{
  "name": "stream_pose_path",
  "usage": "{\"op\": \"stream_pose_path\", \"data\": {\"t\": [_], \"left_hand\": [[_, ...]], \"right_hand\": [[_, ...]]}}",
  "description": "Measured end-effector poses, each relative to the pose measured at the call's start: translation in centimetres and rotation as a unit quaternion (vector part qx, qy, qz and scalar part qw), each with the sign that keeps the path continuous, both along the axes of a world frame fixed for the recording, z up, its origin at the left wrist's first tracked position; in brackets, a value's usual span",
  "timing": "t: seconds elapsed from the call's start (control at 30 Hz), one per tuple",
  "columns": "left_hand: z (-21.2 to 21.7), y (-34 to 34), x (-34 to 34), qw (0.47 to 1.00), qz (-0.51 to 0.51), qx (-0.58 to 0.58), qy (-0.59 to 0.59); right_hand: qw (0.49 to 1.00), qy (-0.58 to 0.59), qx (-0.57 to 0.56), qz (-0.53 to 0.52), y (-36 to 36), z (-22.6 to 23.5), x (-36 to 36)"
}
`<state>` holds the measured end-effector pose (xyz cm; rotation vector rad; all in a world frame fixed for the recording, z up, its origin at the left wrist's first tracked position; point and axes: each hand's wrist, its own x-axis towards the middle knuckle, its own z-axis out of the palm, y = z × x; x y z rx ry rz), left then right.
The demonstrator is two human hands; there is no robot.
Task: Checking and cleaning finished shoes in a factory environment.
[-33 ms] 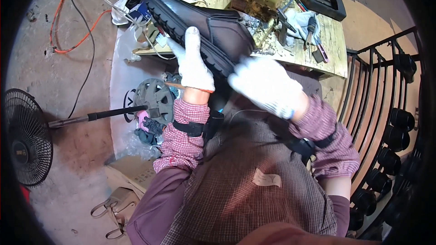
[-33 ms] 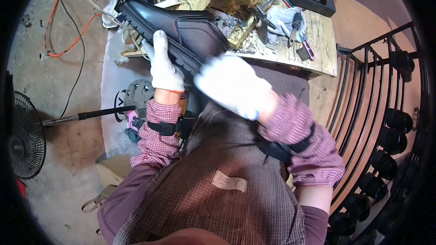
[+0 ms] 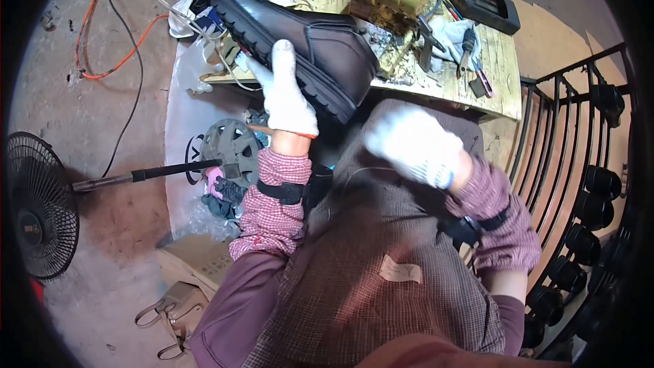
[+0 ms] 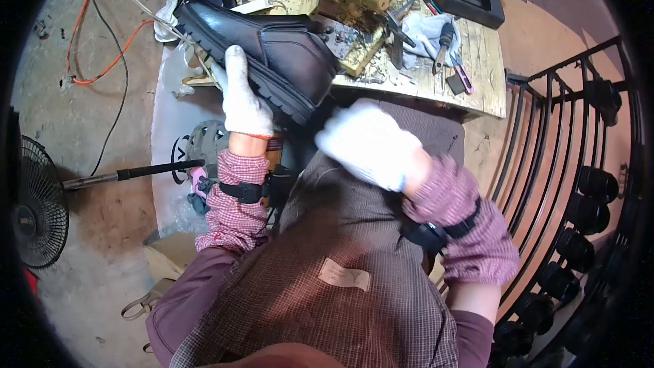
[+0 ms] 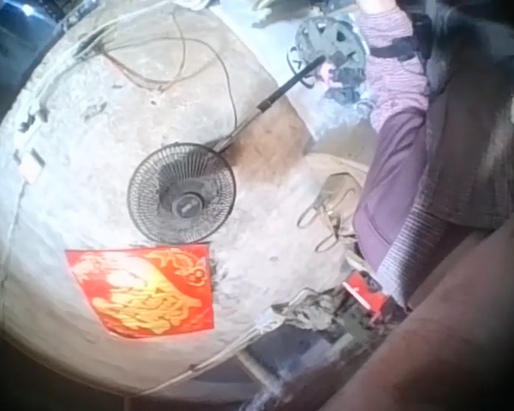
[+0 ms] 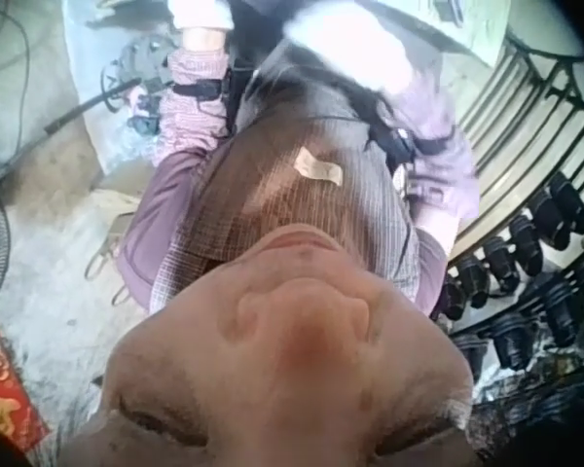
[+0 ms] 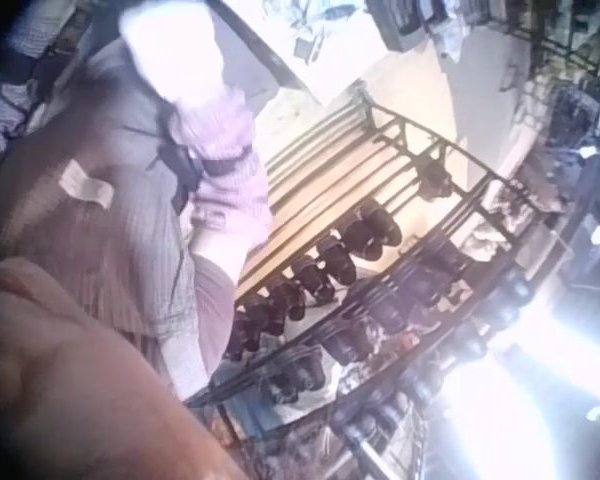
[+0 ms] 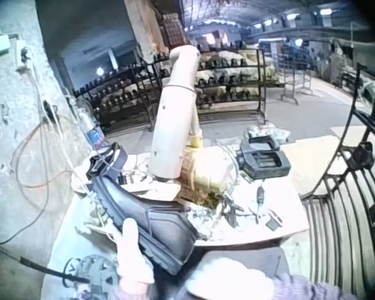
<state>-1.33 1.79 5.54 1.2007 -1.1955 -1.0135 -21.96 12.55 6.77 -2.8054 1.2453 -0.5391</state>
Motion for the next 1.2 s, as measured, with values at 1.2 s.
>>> {"op": "stream_pose_path", "data": {"t": [1.2], "left_hand": [[1.3, -2.3, 1.1, 0.957, 0.024, 0.054, 0.285]], "right_hand": [[0.939, 0.105, 0.319, -0.078, 7.1, -2.5, -3.7]]}}
